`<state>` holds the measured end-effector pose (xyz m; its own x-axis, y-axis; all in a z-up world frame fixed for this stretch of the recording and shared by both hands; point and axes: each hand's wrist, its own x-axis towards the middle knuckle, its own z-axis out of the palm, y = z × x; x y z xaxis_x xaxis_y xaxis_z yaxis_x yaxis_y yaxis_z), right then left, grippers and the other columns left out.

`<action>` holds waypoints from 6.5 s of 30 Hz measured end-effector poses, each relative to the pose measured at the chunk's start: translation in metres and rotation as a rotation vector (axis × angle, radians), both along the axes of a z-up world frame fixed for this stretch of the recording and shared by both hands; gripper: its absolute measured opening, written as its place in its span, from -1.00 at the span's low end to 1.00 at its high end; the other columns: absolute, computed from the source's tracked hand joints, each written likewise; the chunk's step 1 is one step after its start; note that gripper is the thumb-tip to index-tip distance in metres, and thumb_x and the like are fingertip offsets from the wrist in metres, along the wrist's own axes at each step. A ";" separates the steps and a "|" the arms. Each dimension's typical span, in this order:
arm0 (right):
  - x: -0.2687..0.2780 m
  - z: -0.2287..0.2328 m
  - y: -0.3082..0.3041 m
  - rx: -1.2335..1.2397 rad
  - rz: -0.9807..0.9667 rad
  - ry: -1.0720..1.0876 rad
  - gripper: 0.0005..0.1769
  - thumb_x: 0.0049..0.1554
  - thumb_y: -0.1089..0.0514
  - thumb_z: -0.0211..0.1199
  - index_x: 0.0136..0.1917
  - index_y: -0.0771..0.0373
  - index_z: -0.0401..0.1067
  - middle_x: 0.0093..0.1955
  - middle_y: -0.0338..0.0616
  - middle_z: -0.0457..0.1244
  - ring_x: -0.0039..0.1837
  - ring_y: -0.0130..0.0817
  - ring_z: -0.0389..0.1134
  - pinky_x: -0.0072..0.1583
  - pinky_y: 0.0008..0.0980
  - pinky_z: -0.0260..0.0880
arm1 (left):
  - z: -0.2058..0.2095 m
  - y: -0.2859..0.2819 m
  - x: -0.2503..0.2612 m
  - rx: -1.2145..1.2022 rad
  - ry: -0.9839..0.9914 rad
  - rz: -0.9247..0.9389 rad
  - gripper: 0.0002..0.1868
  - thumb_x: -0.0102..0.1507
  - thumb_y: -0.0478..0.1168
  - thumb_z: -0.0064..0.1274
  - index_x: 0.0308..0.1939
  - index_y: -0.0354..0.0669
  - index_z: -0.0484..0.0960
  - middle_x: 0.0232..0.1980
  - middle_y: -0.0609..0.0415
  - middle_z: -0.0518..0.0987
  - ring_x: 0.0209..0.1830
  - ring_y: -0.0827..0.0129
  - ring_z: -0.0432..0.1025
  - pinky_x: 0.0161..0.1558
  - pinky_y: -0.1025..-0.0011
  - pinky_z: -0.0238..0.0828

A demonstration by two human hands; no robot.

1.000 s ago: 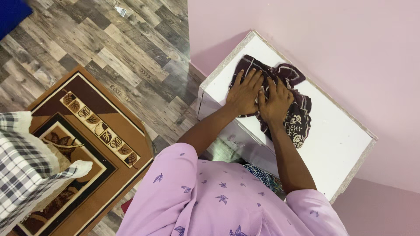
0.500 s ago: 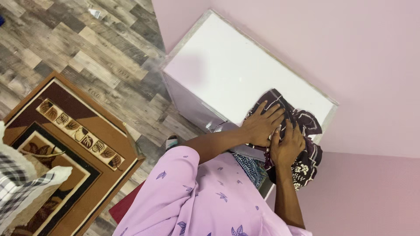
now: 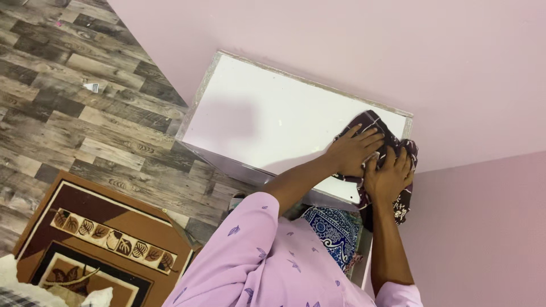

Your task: The person folds a patterned cloth on a white cabinet, places it inside the cabinet, and then wipes the front of the cabinet with the cloth.

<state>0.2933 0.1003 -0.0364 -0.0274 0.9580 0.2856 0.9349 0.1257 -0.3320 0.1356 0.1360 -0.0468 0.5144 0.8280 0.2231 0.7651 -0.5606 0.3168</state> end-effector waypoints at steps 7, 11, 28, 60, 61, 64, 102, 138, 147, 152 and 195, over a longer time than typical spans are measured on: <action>-0.031 -0.009 0.026 -0.014 -0.123 -0.028 -0.30 0.26 -0.23 0.01 0.50 0.20 0.31 0.63 0.29 -0.02 0.63 0.29 -0.12 0.53 0.34 -0.34 | 0.010 0.027 -0.027 -0.061 0.016 -0.030 -0.21 0.24 0.19 -0.03 0.48 -0.05 0.28 0.60 0.11 0.16 0.64 0.28 -0.07 0.60 0.00 -0.34; -0.069 -0.028 0.036 -0.027 -0.146 -0.047 -0.27 0.23 -0.22 0.00 0.52 0.24 0.27 0.63 0.31 -0.03 0.62 0.28 -0.12 0.54 0.33 -0.35 | -0.014 0.035 -0.065 -0.063 0.004 -0.030 -0.24 0.28 0.16 -0.06 0.51 -0.06 0.26 0.63 0.09 0.14 0.66 0.27 -0.10 0.60 0.03 -0.36; -0.425 -0.020 0.057 -0.047 0.419 -0.084 -0.31 0.23 -0.13 0.01 0.53 0.21 0.23 0.60 0.33 -0.01 0.61 0.24 -0.09 0.53 0.34 -0.33 | -0.018 -0.017 -0.409 -0.099 -0.092 0.542 -0.17 0.25 -0.02 0.05 0.57 -0.13 0.16 0.65 0.08 0.06 0.68 0.20 -0.17 0.60 -0.01 -0.29; -0.123 0.012 -0.077 -0.070 0.640 0.101 -0.25 0.17 -0.08 0.24 0.53 0.24 0.20 0.57 0.21 0.06 0.59 0.15 0.03 0.58 0.20 -0.17 | 0.009 -0.163 -0.137 -0.027 0.056 0.476 0.03 0.15 0.19 0.12 0.46 -0.54 0.22 0.60 -0.38 0.07 0.64 -0.33 -0.17 0.57 -0.18 -0.38; -0.105 0.013 -0.078 -0.078 0.602 0.114 -0.24 0.16 -0.09 0.24 0.53 0.24 0.20 0.57 0.22 0.06 0.59 0.15 0.04 0.58 0.22 -0.18 | 0.010 -0.160 -0.121 -0.028 0.037 0.454 0.05 0.13 0.20 0.14 0.46 -0.53 0.22 0.60 -0.37 0.07 0.63 -0.33 -0.17 0.56 -0.18 -0.37; -0.062 0.015 -0.079 -0.059 0.514 0.137 -0.22 0.16 -0.13 0.25 0.54 0.23 0.21 0.55 0.27 0.06 0.59 0.18 0.03 0.57 0.24 -0.21 | 0.017 -0.146 -0.081 -0.050 0.042 0.389 0.10 0.08 0.23 0.17 0.47 -0.51 0.20 0.60 -0.36 0.04 0.62 -0.33 -0.19 0.54 -0.19 -0.37; 0.023 -0.006 0.107 -0.122 0.005 -0.039 -0.17 0.19 -0.17 0.17 0.60 0.23 0.09 0.56 0.37 0.00 0.59 0.23 -0.07 0.50 0.35 -0.29 | 0.010 0.097 0.010 -0.111 -0.021 0.097 0.27 -0.06 0.39 0.31 0.50 -0.30 0.16 0.56 -0.11 0.13 0.56 -0.04 -0.06 0.51 -0.10 -0.29; 0.005 0.002 0.100 -0.060 -0.308 0.109 -0.33 0.19 -0.19 0.34 0.46 0.13 0.32 0.01 0.04 0.44 -0.06 -0.02 0.49 -0.01 -0.08 0.47 | 0.021 0.114 0.011 -0.046 0.007 0.046 0.19 -0.06 0.41 0.21 0.35 -0.48 0.28 0.27 -0.21 0.34 0.27 -0.06 0.18 0.28 -0.09 0.04; 0.010 -0.004 0.104 -0.022 -0.200 0.115 -0.31 0.23 -0.17 0.30 0.48 0.23 0.30 0.09 0.10 0.40 0.04 0.00 0.48 0.05 -0.09 0.47 | 0.023 0.102 0.012 -0.056 -0.048 0.126 0.16 0.00 0.33 0.18 0.38 -0.52 0.19 0.44 -0.34 0.19 0.44 -0.17 0.02 0.42 -0.13 -0.20; 0.020 -0.010 0.102 -0.026 -0.198 0.098 -0.30 0.20 -0.12 0.32 0.48 0.25 0.29 0.19 0.18 0.38 0.12 0.10 0.45 0.10 -0.05 0.44 | 0.017 0.081 0.029 -0.155 0.111 0.168 0.06 0.15 0.19 0.07 0.54 -0.42 0.10 0.62 -0.23 0.04 0.64 -0.09 -0.17 0.58 -0.10 -0.43; -0.004 -0.025 -0.039 -0.056 -0.110 -0.202 -0.12 0.16 -0.20 0.12 0.52 0.50 0.16 0.49 0.46 0.09 0.48 0.28 0.14 0.49 0.27 -0.13 | 0.003 -0.101 -0.003 -0.105 -0.005 0.262 0.05 0.17 0.29 0.03 0.55 -0.29 0.10 0.64 -0.10 0.00 0.66 -0.04 -0.21 0.54 -0.21 -0.44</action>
<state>0.2894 0.0609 -0.0618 0.0270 0.9725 0.2315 0.9901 0.0058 -0.1399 0.1327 0.0352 -0.0436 0.2791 0.9512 0.1316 0.8777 -0.3083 0.3669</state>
